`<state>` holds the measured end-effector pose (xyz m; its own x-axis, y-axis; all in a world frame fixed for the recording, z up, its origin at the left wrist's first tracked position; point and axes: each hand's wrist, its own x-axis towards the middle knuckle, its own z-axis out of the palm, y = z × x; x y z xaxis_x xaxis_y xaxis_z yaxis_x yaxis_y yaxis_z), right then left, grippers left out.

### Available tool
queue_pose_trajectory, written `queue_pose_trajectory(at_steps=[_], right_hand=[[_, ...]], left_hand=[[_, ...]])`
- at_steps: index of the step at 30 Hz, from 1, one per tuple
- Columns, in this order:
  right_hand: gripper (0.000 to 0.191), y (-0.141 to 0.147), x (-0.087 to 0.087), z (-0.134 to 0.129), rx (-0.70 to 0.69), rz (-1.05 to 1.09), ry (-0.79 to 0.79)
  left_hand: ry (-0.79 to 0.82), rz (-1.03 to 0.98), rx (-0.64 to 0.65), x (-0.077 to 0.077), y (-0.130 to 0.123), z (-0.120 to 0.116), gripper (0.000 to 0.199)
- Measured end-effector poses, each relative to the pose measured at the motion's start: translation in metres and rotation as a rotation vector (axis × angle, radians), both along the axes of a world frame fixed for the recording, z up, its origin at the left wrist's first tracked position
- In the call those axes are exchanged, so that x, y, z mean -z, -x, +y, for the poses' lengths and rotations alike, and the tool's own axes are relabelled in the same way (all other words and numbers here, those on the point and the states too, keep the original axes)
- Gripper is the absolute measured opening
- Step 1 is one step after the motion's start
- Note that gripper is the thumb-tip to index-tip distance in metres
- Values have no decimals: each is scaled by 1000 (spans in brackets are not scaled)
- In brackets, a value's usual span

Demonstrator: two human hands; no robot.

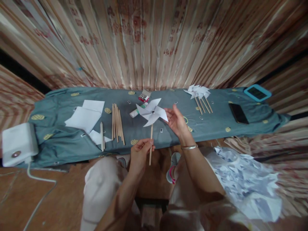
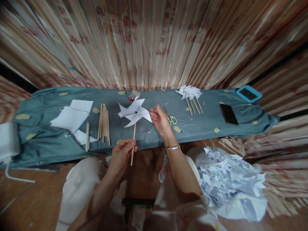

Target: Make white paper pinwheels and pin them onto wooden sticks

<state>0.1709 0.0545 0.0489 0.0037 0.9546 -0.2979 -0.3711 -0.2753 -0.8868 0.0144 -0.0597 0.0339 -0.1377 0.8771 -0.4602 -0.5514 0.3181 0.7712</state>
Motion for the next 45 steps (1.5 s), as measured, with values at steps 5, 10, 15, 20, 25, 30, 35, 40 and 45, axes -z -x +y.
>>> queue_pose_trajectory(at_steps=[5,10,15,20,25,30,35,40,45], right_hand=[[52,-10,4,7,-4,86,-44],[50,-17,3,12,31,96,-95],[47,-9,1,14,-24,13,-76],[48,-3,1,12,-27,68,-55],[42,-3,3,13,-17,42,-68],[40,-2,6,14,-13,65,-84],[41,0,8,14,-4,54,-115],[43,-1,9,16,13,45,-87],[44,-1,7,16,-4,43,-84]], left_hand=[[-58,6,71,-5,-9,40,40],[-69,56,88,12,-13,57,41],[-56,111,112,18,-11,56,38],[-73,119,123,17,-8,57,39],[-81,133,135,19,-9,57,39],[-83,134,127,19,-8,58,40],[-90,147,131,18,-9,58,38],[-93,158,138,16,-10,58,38],[-92,147,127,17,-10,58,38]])
